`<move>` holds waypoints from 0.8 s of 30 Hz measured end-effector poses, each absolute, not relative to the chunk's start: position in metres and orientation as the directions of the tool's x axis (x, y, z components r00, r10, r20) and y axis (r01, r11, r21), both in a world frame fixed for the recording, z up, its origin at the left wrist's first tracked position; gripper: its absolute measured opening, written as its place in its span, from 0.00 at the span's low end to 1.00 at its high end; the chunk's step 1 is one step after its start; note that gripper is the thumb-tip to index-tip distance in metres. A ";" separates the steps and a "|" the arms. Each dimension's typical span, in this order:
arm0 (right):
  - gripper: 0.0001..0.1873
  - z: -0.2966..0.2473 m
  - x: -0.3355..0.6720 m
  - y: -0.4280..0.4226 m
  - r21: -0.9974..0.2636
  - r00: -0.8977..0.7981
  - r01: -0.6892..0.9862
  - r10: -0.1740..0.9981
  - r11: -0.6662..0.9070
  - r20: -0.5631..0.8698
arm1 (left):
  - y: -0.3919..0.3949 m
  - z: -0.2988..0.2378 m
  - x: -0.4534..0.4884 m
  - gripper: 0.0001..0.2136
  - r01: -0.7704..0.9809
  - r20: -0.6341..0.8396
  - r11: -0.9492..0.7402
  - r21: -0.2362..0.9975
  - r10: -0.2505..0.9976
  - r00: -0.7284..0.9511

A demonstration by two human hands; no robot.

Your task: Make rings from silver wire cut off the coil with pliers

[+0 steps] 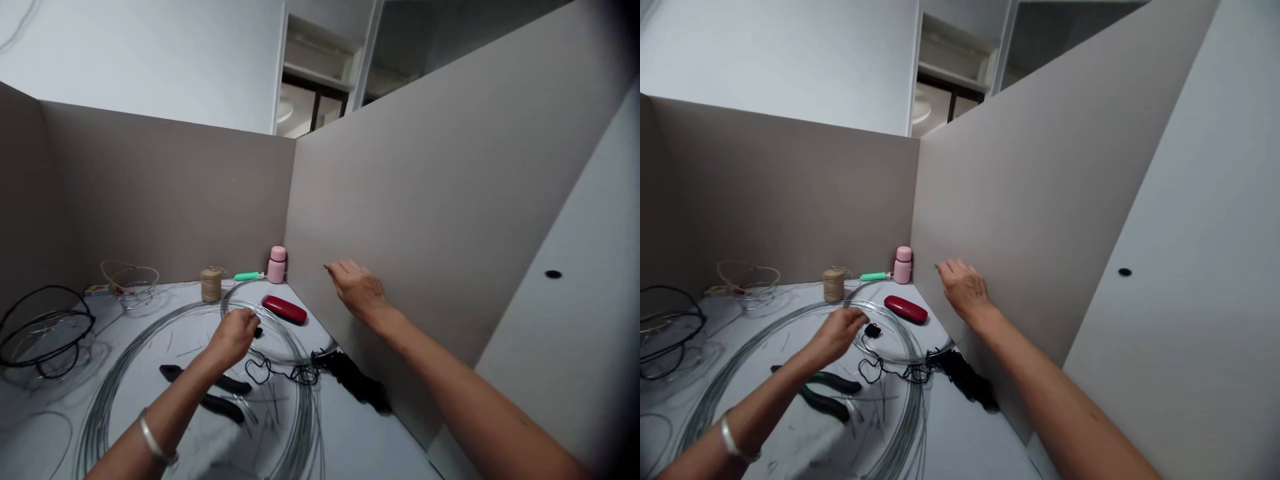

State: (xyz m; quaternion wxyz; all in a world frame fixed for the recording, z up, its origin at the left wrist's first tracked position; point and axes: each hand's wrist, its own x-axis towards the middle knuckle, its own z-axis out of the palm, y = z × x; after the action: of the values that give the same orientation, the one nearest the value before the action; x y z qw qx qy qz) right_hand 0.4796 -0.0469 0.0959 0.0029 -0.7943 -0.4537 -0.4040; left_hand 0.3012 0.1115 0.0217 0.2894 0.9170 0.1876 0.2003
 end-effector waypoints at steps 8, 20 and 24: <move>0.16 0.121 0.509 -0.025 0.204 0.502 0.590 0.553 -0.781 0.665 | 0.088 -0.014 0.341 0.11 0.173 0.118 -0.906 0.386 0.235 0.965; 0.14 0.158 0.508 -0.053 -0.210 0.544 0.640 0.242 -0.739 0.804 | 0.078 -0.050 0.390 0.12 0.115 0.023 -0.943 0.311 0.128 0.991; 0.15 0.163 0.511 -0.051 -0.199 0.529 0.634 0.231 -0.747 0.817 | 0.075 -0.043 0.392 0.11 0.086 0.039 -0.955 0.284 0.101 0.994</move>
State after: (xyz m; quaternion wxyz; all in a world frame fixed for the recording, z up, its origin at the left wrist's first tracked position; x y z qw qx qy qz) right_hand 0.5111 -0.0506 0.1630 0.2450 -0.8392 -0.2578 -0.4113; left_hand 0.3915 0.0752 -0.0432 0.1422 0.9883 0.0473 0.0265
